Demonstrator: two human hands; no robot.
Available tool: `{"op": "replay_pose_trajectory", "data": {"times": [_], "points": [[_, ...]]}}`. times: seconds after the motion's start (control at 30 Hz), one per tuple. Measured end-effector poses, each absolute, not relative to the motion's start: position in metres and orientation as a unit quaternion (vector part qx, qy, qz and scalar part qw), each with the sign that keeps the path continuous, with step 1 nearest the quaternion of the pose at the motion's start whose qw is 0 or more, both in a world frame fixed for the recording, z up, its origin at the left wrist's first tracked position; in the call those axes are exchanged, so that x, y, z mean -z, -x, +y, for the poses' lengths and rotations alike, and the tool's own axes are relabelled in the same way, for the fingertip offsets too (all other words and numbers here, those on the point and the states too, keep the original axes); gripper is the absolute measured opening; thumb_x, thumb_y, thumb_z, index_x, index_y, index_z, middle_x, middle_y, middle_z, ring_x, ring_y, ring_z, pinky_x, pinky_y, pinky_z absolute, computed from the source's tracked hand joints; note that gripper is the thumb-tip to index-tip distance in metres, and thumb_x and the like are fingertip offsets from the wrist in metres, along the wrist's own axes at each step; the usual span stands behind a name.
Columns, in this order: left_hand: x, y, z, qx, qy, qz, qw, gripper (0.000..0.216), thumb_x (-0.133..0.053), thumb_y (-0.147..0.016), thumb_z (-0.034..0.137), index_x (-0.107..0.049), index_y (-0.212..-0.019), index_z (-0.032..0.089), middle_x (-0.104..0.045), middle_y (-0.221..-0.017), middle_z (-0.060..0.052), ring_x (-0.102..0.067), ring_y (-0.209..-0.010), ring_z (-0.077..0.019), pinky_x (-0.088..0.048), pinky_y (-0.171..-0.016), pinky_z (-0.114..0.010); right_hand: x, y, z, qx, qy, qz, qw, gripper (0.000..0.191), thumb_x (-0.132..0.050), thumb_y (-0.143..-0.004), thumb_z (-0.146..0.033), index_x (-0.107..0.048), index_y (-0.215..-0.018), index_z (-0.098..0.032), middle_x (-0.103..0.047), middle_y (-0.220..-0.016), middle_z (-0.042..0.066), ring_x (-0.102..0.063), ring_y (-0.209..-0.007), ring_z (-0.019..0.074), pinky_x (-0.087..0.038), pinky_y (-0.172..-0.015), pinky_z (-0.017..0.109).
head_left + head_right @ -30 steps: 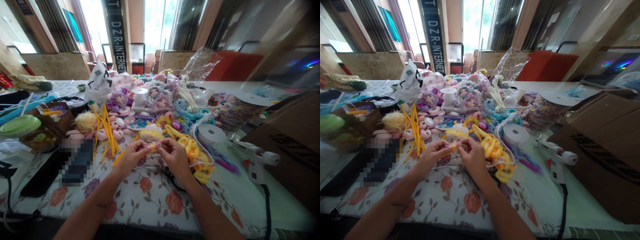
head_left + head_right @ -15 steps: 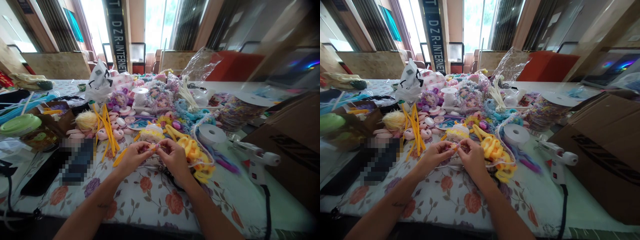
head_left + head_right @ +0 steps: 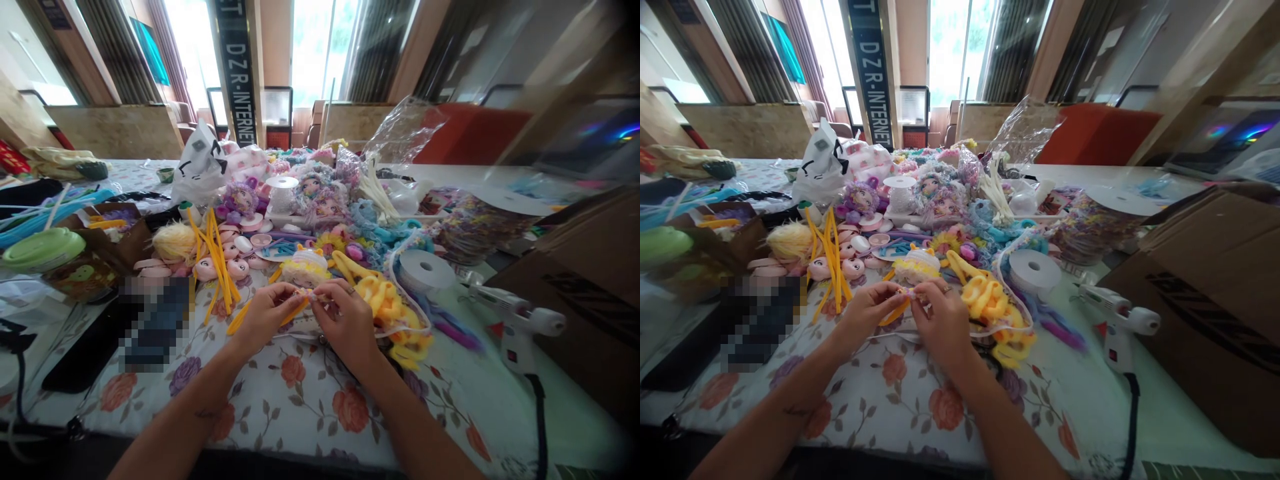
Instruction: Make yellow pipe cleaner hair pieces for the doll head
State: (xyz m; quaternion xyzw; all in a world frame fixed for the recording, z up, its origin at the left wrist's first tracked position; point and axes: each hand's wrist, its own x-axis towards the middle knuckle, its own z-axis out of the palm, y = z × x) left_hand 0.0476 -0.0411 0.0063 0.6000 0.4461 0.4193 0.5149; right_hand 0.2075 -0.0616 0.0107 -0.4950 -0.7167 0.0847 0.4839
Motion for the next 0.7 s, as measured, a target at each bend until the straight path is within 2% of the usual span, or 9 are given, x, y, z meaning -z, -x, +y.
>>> {"op": "replay_pose_trajectory", "data": {"times": [0.1, 0.23, 0.5, 0.7], "points": [[-0.0057, -0.0475, -0.0413, -0.434, -0.616, 0.453, 0.477, 0.031, -0.061, -0.079, 0.046, -0.063, -0.085, 0.016, -0.058, -0.073, 0.000, -0.049, -0.062, -0.0118, -0.039, -0.054, -0.021, -0.0081, -0.2067, -0.0637, -0.012, 0.449, -0.756, 0.476, 0.009, -0.052, -0.085, -0.017, -0.060, -0.084, -0.021, -0.064, -0.088, 0.008, -0.062, -0.077, 0.0182, -0.050, -0.069, 0.028], [-0.0080, -0.0485, -0.0428, -0.432, -0.655, 0.457, 0.420, 0.025, -0.056, -0.084, 0.042, -0.061, -0.085, 0.017, -0.060, -0.079, -0.002, -0.052, -0.068, -0.0134, -0.040, -0.057, -0.021, -0.0084, -0.2059, -0.0650, -0.002, 0.436, -0.764, 0.475, 0.012, -0.050, -0.086, -0.015, -0.060, -0.085, -0.023, -0.065, -0.087, 0.007, -0.064, -0.079, 0.0187, -0.050, -0.070, 0.028], [-0.0121, -0.0499, -0.0462, -0.412, -0.671, 0.474, 0.394, 0.024, -0.054, -0.085, 0.042, -0.058, -0.083, 0.018, -0.057, -0.074, 0.000, -0.047, -0.060, -0.0114, -0.035, -0.052, -0.021, -0.0137, -0.2068, -0.0618, -0.147, 0.515, -0.676, 0.505, 0.005, -0.059, -0.082, -0.024, -0.061, -0.080, -0.020, -0.062, -0.073, 0.001, -0.052, -0.056, 0.0130, -0.043, -0.054, 0.024], [-0.0105, -0.0501, -0.0446, -0.396, -0.631, 0.471, 0.473, 0.030, -0.057, -0.082, 0.047, -0.058, -0.084, 0.017, -0.046, -0.061, 0.004, -0.037, -0.051, -0.0088, -0.029, -0.045, -0.020, -0.0096, -0.2098, -0.0556, -0.278, 0.532, -0.627, 0.497, 0.014, -0.062, -0.078, -0.032, -0.062, -0.079, -0.017, -0.057, -0.065, 0.000, -0.044, -0.051, 0.0116, -0.035, -0.046, 0.023]]}}
